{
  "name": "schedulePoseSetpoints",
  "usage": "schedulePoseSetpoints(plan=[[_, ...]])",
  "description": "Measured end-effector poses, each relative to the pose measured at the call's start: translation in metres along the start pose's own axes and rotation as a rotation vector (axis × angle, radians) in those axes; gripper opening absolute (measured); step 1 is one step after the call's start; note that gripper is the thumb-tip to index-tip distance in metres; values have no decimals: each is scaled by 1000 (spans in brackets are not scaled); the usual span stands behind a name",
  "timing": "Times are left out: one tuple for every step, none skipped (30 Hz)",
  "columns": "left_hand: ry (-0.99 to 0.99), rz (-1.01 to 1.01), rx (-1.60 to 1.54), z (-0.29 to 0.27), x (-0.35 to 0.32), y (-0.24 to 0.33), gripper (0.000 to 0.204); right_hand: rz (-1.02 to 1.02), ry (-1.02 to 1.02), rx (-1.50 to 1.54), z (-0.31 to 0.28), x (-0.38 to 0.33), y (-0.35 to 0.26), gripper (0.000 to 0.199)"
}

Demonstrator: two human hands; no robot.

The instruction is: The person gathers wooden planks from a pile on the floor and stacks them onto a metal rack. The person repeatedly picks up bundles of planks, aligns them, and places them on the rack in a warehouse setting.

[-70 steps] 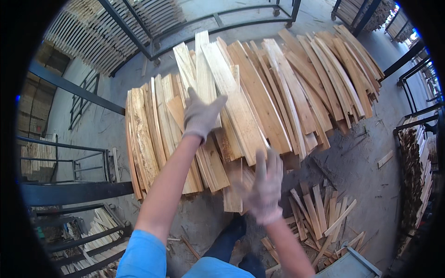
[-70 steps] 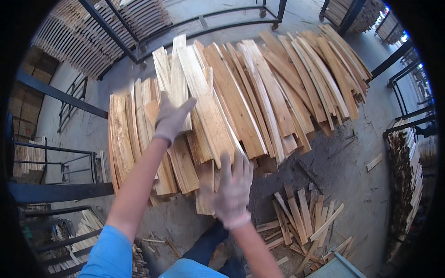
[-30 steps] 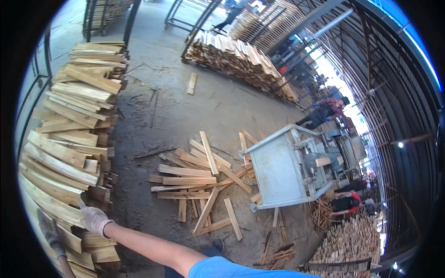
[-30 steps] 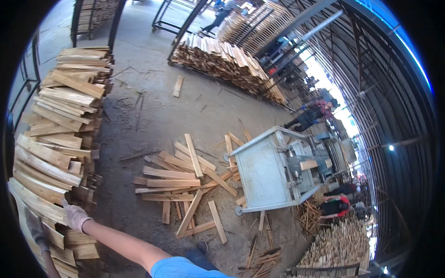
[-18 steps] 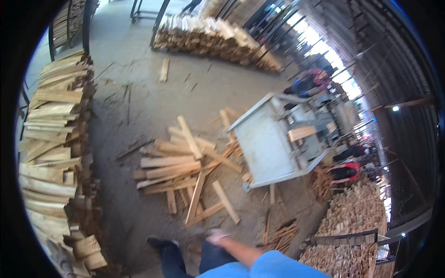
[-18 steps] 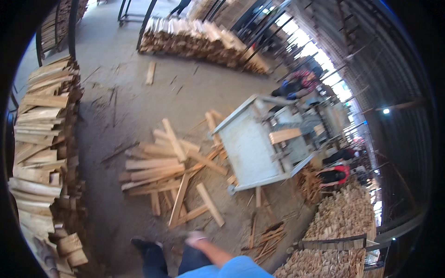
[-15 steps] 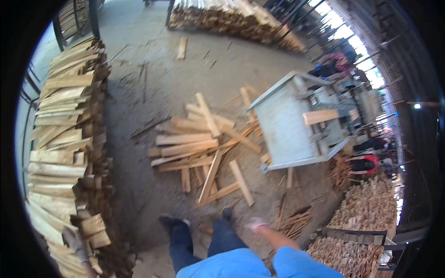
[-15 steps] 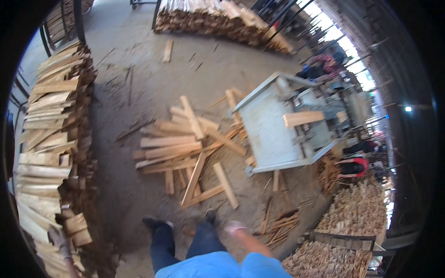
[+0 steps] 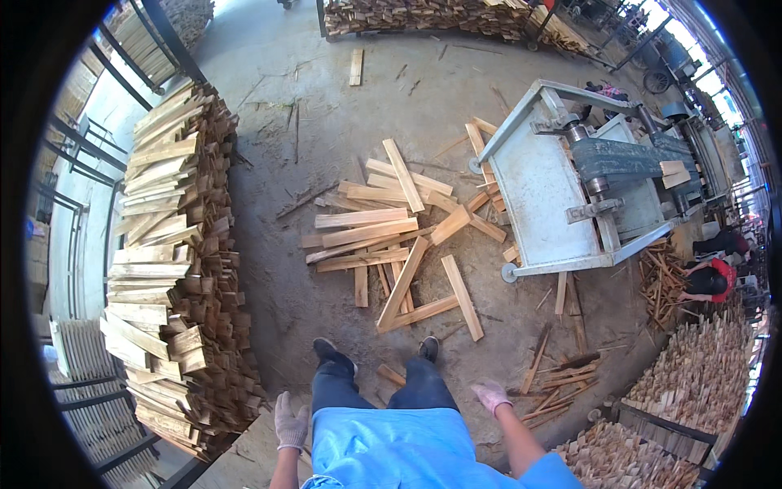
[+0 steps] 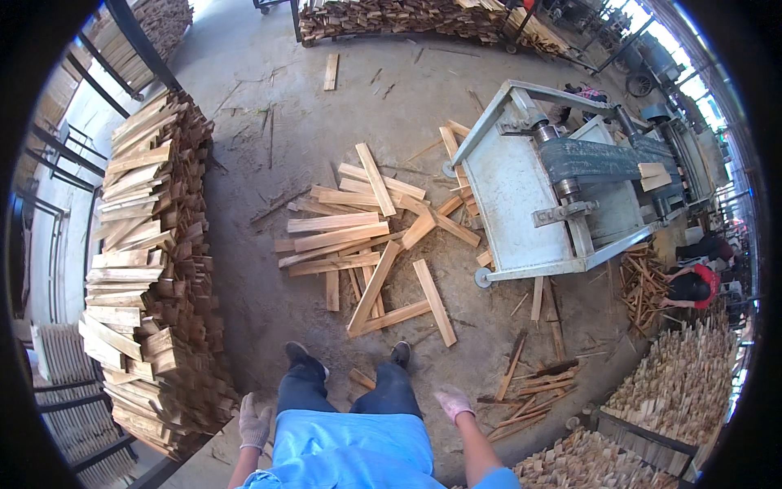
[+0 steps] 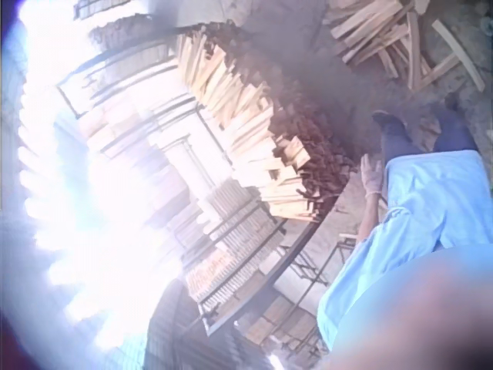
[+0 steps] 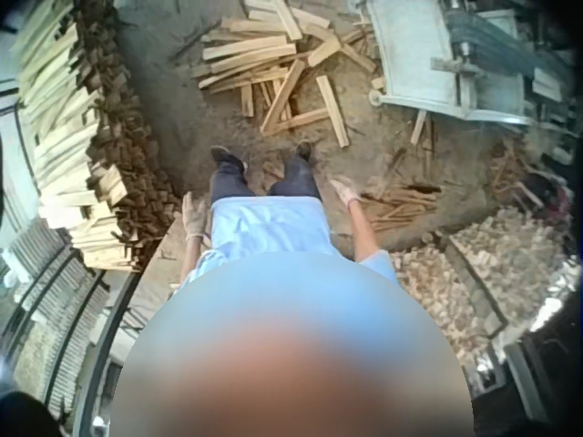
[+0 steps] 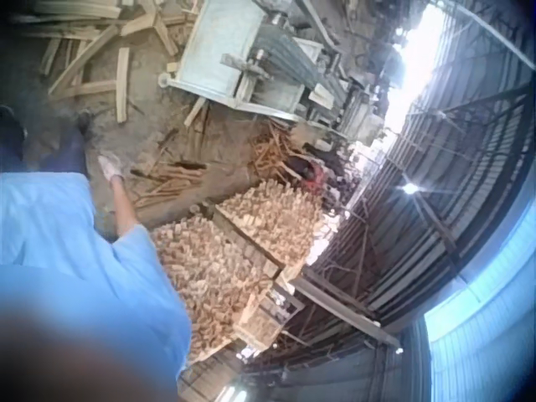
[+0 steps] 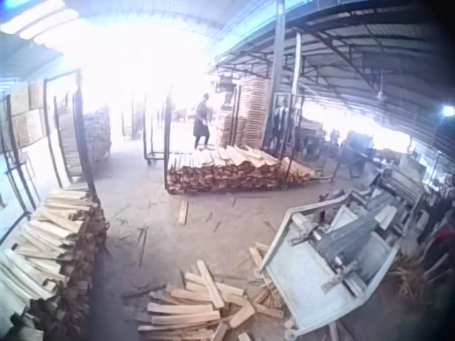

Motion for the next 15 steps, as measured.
schedulePoseSetpoints(plan=[[-39,-11,-13,-3,7,14,70,46,26,46,-1,-7,11,47],[-81,-28,-22,-6,16,24,70,87,51,90,-1,-11,22,46],[-101,-43,-8,-9,28,34,68,148,79,133,-1,-17,34,45],[-137,-51,-5,-13,40,44,67,208,103,172,0,-20,41,45],[-180,-58,-2,-15,54,53,66,255,131,270,8,-25,49,44],[-223,-66,1,-17,68,59,64,304,159,368,18,-30,55,43],[-257,-63,25,-19,80,64,63,353,187,465,30,-33,60,42],[-296,-44,39,-15,99,72,61,368,216,481,52,-31,75,41],[-343,-19,50,-7,119,84,60,389,253,493,82,-29,99,40],[-372,-11,66,-7,131,93,59,403,270,503,104,-27,111,39],[-386,-18,97,-15,140,100,58,390,233,525,112,-24,90,39],[-392,-37,135,-25,145,102,57,371,181,551,103,-25,34,39],[-419,-18,151,-27,153,103,57,367,157,569,96,-30,-4,40],[-461,-39,149,-24,158,114,57,306,181,473,111,-25,-5,41],[-500,-61,145,-27,159,127,58,243,202,375,130,-13,-2,42]])
Point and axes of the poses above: each hand's wrist, its own x-axis towards the middle knuckle, its own z-axis out of the palm, y = z × x, the point moved 3 cm from there along x, towards the middle knuckle, and after that the axes turned 6 degrees about -z, right-handed, at the moved point
